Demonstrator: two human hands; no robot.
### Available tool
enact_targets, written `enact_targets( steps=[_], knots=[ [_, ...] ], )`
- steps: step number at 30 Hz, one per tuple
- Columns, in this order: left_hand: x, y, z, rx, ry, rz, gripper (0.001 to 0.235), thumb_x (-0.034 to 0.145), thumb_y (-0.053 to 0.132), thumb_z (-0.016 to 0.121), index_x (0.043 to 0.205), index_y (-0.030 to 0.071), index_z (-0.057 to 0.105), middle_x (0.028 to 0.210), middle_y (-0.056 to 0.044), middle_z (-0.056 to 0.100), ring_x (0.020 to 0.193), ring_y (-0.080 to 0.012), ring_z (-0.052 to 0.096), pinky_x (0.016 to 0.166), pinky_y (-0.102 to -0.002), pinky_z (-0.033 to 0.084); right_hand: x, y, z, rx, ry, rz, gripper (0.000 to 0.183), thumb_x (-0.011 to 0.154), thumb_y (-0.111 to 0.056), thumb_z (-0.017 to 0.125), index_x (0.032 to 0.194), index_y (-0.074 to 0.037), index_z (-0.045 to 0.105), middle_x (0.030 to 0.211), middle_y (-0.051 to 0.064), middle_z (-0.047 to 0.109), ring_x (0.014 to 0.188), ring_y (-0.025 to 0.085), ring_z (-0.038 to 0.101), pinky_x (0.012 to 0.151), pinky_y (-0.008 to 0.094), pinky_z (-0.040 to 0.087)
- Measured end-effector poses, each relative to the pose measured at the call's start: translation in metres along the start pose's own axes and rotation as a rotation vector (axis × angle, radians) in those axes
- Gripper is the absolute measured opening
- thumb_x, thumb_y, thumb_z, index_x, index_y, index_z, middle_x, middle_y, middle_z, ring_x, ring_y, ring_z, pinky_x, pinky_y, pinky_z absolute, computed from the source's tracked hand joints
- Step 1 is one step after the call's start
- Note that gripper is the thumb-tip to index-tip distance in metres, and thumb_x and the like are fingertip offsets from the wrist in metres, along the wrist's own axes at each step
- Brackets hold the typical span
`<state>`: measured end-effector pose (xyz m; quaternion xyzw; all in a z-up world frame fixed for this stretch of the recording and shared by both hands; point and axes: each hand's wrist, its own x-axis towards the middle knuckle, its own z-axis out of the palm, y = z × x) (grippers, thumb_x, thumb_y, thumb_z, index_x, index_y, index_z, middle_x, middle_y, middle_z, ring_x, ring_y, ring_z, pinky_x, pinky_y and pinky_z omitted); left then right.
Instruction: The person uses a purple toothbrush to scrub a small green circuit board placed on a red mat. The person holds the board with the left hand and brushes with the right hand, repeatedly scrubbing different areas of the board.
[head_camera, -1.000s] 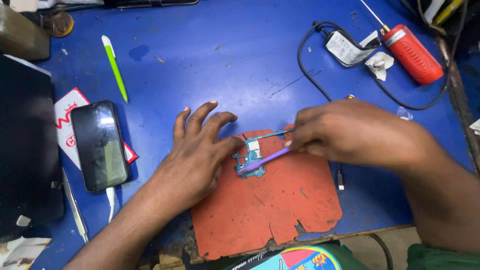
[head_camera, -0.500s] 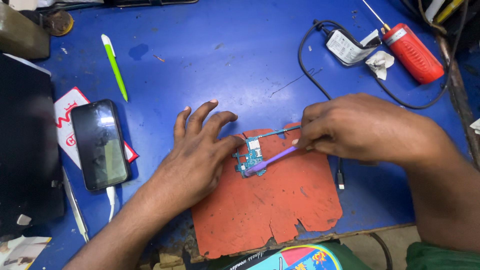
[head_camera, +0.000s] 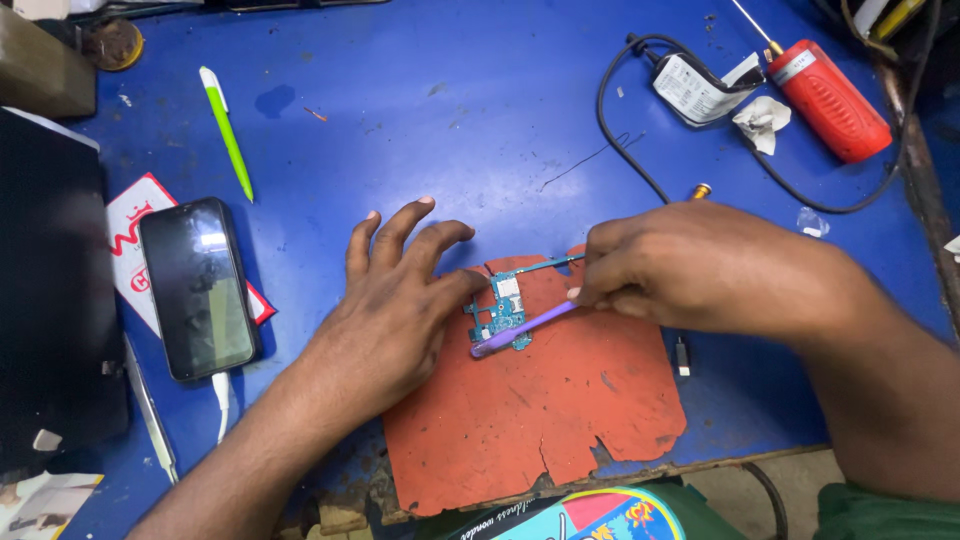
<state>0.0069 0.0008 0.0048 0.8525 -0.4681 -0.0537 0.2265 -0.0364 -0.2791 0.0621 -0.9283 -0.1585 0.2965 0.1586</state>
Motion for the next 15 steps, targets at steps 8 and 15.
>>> enact_targets(
  steps=[8,15],
  knots=[
    [0.0000,-0.0005,0.0002,-0.011,0.001,0.002,0.039,0.075,-0.001,0.064,0.112,0.010,0.073,0.140,-0.016,0.049,0.143,-0.0445,0.032,0.114,-0.069,0.018,0.0000,0.0017,0.0022,0.066,0.031,-0.027,0.029,0.079,-0.023,0.069,0.106,-0.027,0.080,0.099,-0.004,0.072,0.086,0.025,0.070,0.070,0.040,0.055],
    [-0.0014,-0.0005,0.0016,0.001,-0.007,-0.005,0.040,0.076,-0.001,0.064,0.113,0.010,0.073,0.140,-0.016,0.049,0.143,-0.0444,0.032,0.114,-0.069,0.018,0.0009,0.0024,0.0043,-0.011,-0.004,0.103,0.025,0.083,-0.028,0.072,0.106,-0.029,0.080,0.105,-0.005,0.072,0.088,0.025,0.069,0.074,0.040,0.054]
  ],
)
